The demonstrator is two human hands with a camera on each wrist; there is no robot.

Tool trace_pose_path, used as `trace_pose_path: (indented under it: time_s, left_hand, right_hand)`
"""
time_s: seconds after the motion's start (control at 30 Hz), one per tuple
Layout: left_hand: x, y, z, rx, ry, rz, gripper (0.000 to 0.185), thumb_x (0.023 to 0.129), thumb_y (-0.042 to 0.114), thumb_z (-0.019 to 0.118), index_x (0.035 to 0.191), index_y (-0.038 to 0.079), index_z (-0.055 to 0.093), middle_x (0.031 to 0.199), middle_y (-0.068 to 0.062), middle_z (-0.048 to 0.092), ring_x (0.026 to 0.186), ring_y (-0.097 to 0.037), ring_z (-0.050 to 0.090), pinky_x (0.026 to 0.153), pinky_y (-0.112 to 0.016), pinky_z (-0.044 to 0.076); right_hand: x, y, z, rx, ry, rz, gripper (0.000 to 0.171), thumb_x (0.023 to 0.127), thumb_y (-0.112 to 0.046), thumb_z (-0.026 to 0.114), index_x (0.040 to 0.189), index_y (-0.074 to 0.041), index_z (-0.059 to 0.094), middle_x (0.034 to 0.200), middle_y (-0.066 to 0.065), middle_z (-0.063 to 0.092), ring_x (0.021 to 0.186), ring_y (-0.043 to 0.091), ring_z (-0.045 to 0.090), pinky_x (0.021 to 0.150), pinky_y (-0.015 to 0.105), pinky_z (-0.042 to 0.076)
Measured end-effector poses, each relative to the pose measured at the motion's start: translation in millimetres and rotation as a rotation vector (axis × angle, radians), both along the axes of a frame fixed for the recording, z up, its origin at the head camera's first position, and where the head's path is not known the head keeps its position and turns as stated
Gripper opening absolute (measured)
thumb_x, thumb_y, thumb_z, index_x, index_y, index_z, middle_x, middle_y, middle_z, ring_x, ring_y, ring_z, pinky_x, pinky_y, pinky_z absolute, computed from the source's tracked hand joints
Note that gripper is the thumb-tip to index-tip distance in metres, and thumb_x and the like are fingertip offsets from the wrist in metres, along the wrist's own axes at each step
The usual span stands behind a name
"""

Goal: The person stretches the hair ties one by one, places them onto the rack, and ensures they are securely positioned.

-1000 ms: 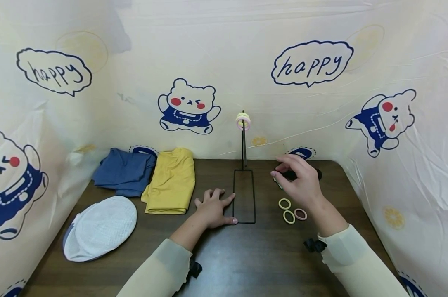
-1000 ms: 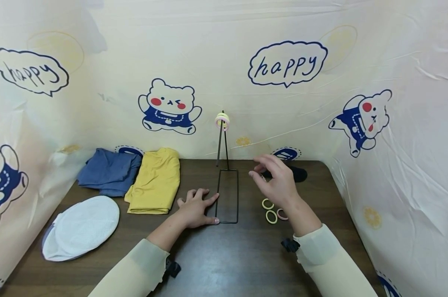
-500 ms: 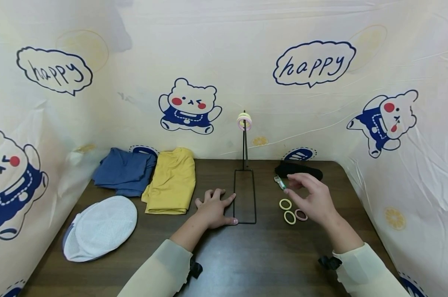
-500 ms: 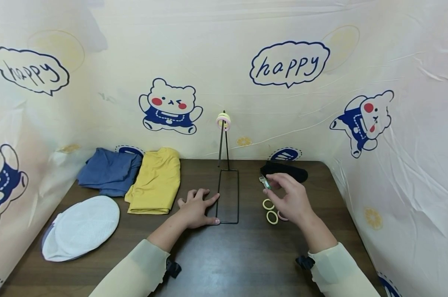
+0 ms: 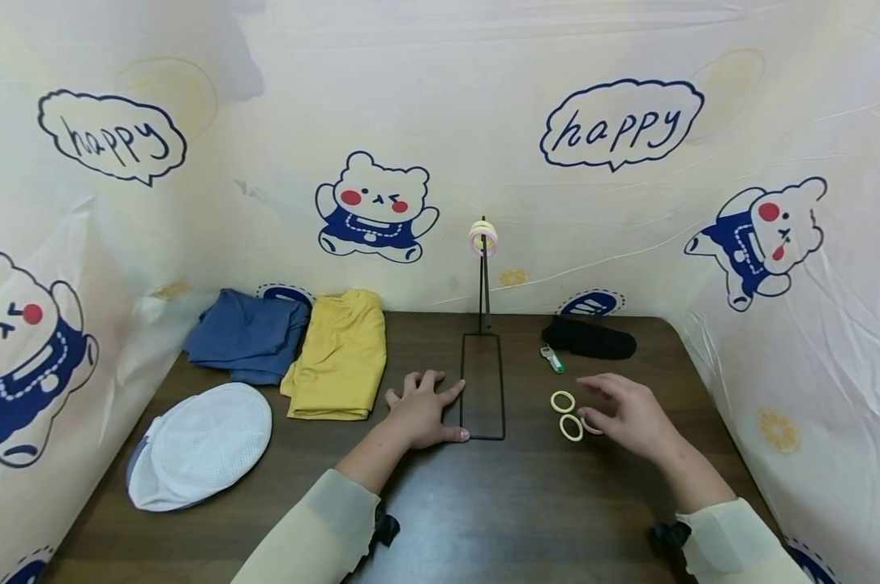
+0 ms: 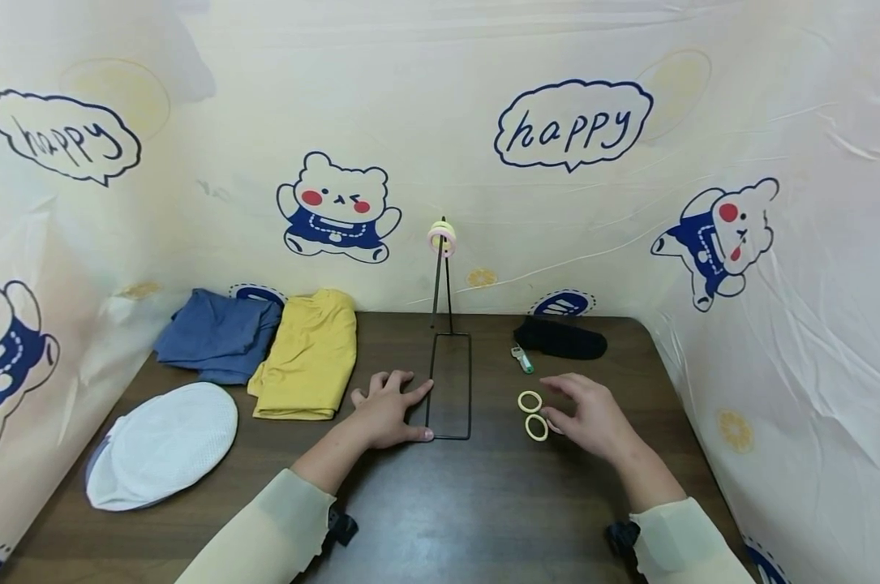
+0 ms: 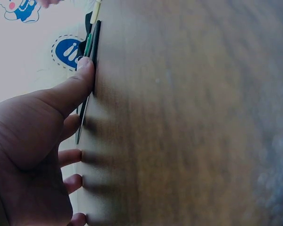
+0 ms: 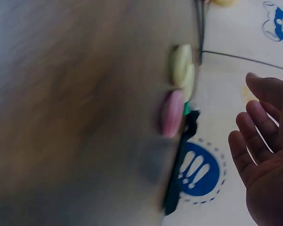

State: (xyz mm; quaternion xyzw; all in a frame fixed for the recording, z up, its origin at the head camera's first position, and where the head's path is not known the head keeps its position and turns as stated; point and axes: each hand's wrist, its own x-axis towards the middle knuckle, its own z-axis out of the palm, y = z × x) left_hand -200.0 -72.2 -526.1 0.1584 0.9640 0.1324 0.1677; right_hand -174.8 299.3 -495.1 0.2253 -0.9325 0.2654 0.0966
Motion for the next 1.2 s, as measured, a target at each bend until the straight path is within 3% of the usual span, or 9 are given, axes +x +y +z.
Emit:
trace_pose_path:
  time_s: [0.33, 0.6, 0.97, 1.2]
  left_hand:
    - [3.2, -0.2, 6.5, -0.012, 0.009, -0.007, 0.093, 0.084, 0.071, 0.07, 0.163, 0.04, 0.032, 0.168, -0.007, 0.022, 0.15, -0.045, 0.016, 0.105, -0.079, 0.02]
    - [0.9, -0.1, 4.6, -0.004, 0.009, -0.011, 0.093, 0.085, 0.071, 0.07, 0.163, 0.04, 0.031, 0.168, -0.007, 0.021, 0.15, -0.045, 0.016, 0.105, -0.08, 0.019]
    - [-0.9, 0.3, 2.1, 0.006, -0.013, -0.005, 0.092, 0.087, 0.067, 0.072, 0.164, 0.038, 0.03, 0.169, -0.008, 0.019, 0.15, -0.045, 0.013, 0.106, -0.081, 0.015]
    - [-0.6, 0.1, 2.3, 0.003, -0.007, -0.007, 0.092, 0.087, 0.068, 0.072, 0.164, 0.038, 0.031, 0.168, -0.009, 0.02, 0.149, -0.045, 0.014, 0.106, -0.08, 0.016]
  right_hand:
    - [1.4, 21.2, -22.5, 0.094, -0.174, 0.003, 0.049, 0.084, -0.02, 0.088, 0.128, -0.008, 0.072, 0.124, 0.007, 0.072, 0.117, 0.032, 0.064, 0.097, 0.056, 0.05]
    - [-3.2, 29.4, -26.6, 0.166, -0.238, 0.0, 0.05, 0.082, -0.02, 0.089, 0.128, -0.009, 0.073, 0.121, 0.008, 0.072, 0.118, 0.034, 0.062, 0.1, 0.057, 0.047]
    - [-6.6, 27.6, -25.7, 0.18, -0.204, -0.014, 0.033, 0.085, -0.016, 0.086, 0.116, -0.01, 0.077, 0.106, 0.001, 0.073, 0.104, 0.026, 0.065, 0.09, 0.051, 0.052]
    - [-4.6, 22.3, -15.7, 0.128, -0.16, -0.019, 0.031, 0.087, -0.015, 0.084, 0.116, -0.012, 0.077, 0.107, -0.002, 0.073, 0.093, 0.016, 0.065, 0.083, 0.046, 0.055]
